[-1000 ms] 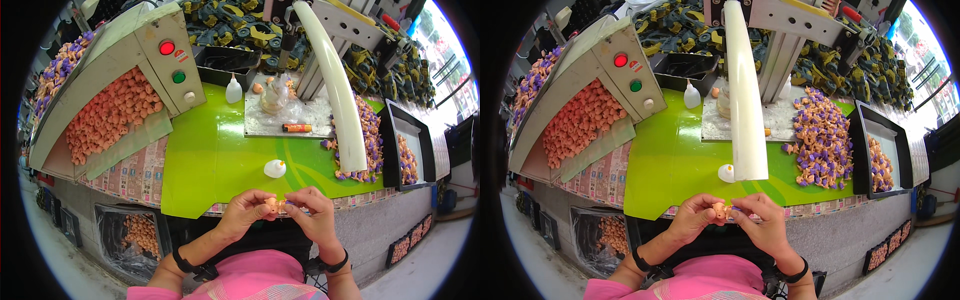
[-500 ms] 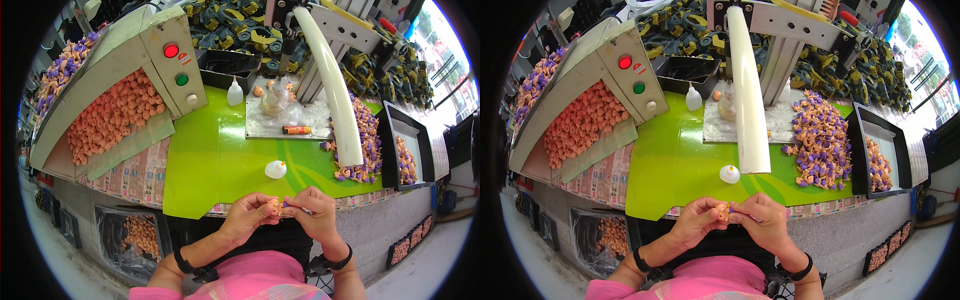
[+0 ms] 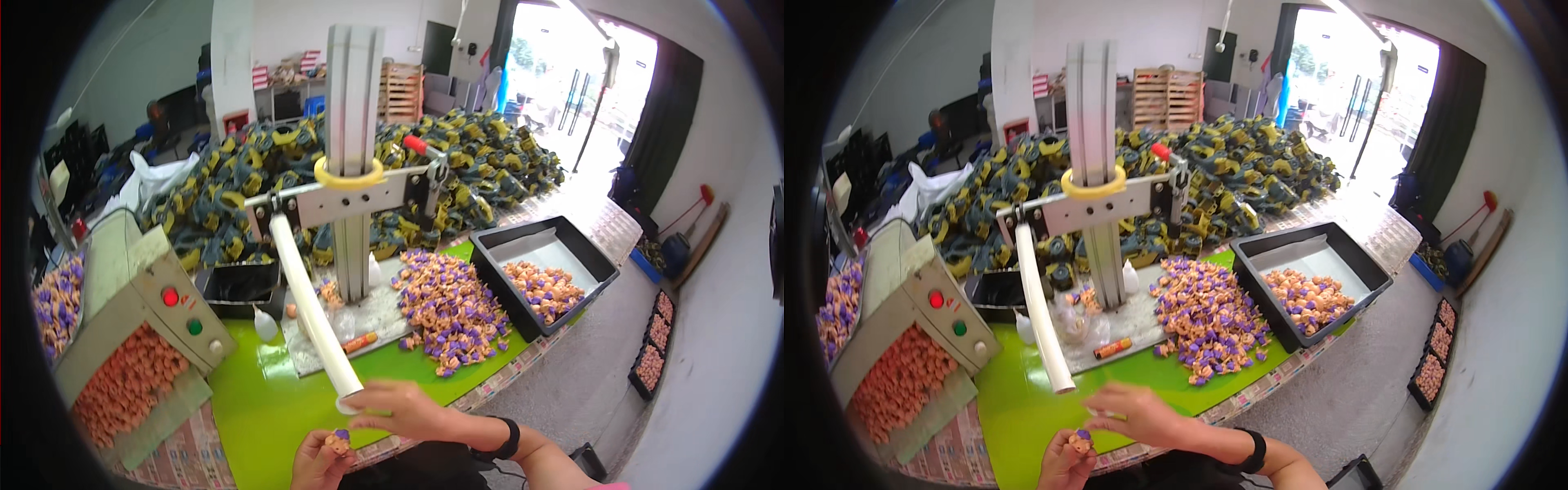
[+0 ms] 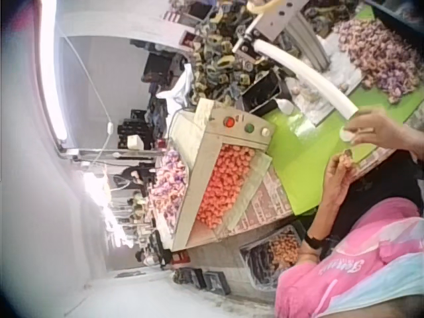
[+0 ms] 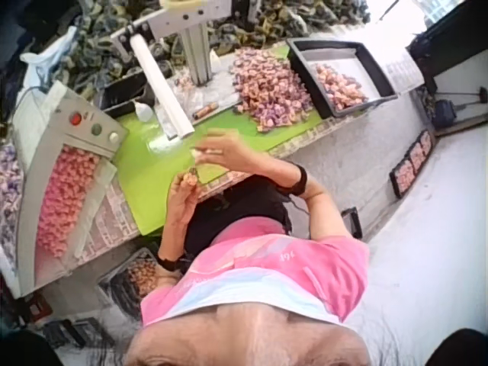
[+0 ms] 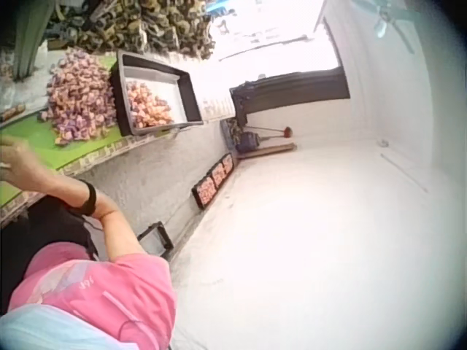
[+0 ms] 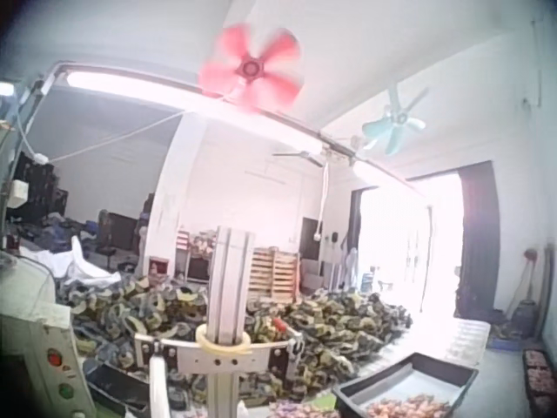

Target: Applying adhesive to small plastic toy components and assembling them.

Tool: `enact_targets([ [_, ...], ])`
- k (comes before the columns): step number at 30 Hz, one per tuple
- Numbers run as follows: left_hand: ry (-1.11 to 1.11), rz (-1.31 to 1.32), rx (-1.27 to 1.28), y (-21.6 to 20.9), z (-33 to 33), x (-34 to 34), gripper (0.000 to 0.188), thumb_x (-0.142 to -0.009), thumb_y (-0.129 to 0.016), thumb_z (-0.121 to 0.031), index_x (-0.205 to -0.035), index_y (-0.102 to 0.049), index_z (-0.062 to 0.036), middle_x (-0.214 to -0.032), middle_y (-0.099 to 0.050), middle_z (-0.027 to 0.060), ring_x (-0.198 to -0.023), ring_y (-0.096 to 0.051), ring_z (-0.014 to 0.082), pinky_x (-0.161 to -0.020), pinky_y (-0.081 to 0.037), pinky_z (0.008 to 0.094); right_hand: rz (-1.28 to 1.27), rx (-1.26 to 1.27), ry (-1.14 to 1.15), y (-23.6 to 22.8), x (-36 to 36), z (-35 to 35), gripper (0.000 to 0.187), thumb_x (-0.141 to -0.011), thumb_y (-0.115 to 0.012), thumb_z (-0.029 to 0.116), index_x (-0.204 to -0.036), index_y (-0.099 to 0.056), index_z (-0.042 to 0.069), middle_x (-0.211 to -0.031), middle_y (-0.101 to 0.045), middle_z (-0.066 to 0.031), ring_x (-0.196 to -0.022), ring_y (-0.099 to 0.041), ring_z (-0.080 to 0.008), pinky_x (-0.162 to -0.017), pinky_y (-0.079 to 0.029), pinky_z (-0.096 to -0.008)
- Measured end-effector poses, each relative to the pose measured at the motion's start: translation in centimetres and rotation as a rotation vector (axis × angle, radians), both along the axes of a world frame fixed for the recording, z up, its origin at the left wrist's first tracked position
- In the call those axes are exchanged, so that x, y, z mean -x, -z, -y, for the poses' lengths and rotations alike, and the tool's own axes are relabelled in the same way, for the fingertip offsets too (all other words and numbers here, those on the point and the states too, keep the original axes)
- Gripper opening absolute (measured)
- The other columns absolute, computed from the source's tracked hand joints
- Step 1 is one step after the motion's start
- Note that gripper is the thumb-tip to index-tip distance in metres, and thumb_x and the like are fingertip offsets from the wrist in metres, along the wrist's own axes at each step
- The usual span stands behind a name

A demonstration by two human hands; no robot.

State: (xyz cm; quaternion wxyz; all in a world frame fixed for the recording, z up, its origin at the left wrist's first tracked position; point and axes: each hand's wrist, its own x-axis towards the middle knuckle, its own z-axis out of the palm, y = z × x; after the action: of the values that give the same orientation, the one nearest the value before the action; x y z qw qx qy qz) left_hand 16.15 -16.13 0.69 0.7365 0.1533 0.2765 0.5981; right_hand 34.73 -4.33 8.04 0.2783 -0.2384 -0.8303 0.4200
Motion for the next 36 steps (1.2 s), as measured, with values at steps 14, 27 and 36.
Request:
enact_targets([
  [14,-0.167,-0.115,0.116,0.8,1.7,3.0,0.019,-0.092,-0.061,-0.017,-0.108,-0.059,-0.0059,-0.094,-0.064,0.0024,-0.085,-0.064,0.0141,-0.076,-0.056,0.0269,-0.489,-0.643,0.205,-19.4,6.0,-11.2,0.03,-0.087,-0.067,0.023,-0.095,-0.047,0.002,-0.085,-0.054,-0.0157,-0.069,-0.054,-0.0308,-0.06,-0.045,-0.0385],
  [27,-0.219,-0.075,0.11,1.1,2.9,3.9,0.019,-0.091,-0.062,-0.02,-0.104,-0.062,-0.0057,-0.093,-0.066,0.0023,-0.081,-0.064,0.0128,-0.073,-0.055,0.025,-0.564,-0.684,0.369,-15.4,8.7,-16.4,0.013,-0.077,-0.058,-0.001,-0.088,-0.065,0.0,-0.094,-0.063,-0.0146,-0.079,-0.062,-0.032,-0.071,-0.049,-0.0388],
  [36,-0.188,-0.069,0.091,0.5,2.2,5.8,0.022,-0.092,-0.062,-0.02,-0.108,-0.06,-0.0062,-0.095,-0.065,0.0026,-0.084,-0.064,0.0135,-0.076,-0.056,0.0257,0.095,-0.555,0.413,5.9,5.4,-15.8,0.03,-0.081,-0.065,0.032,-0.086,-0.066,0.003,-0.097,-0.065,-0.0144,-0.101,-0.056,-0.0348,-0.084,-0.045,-0.0419],
])
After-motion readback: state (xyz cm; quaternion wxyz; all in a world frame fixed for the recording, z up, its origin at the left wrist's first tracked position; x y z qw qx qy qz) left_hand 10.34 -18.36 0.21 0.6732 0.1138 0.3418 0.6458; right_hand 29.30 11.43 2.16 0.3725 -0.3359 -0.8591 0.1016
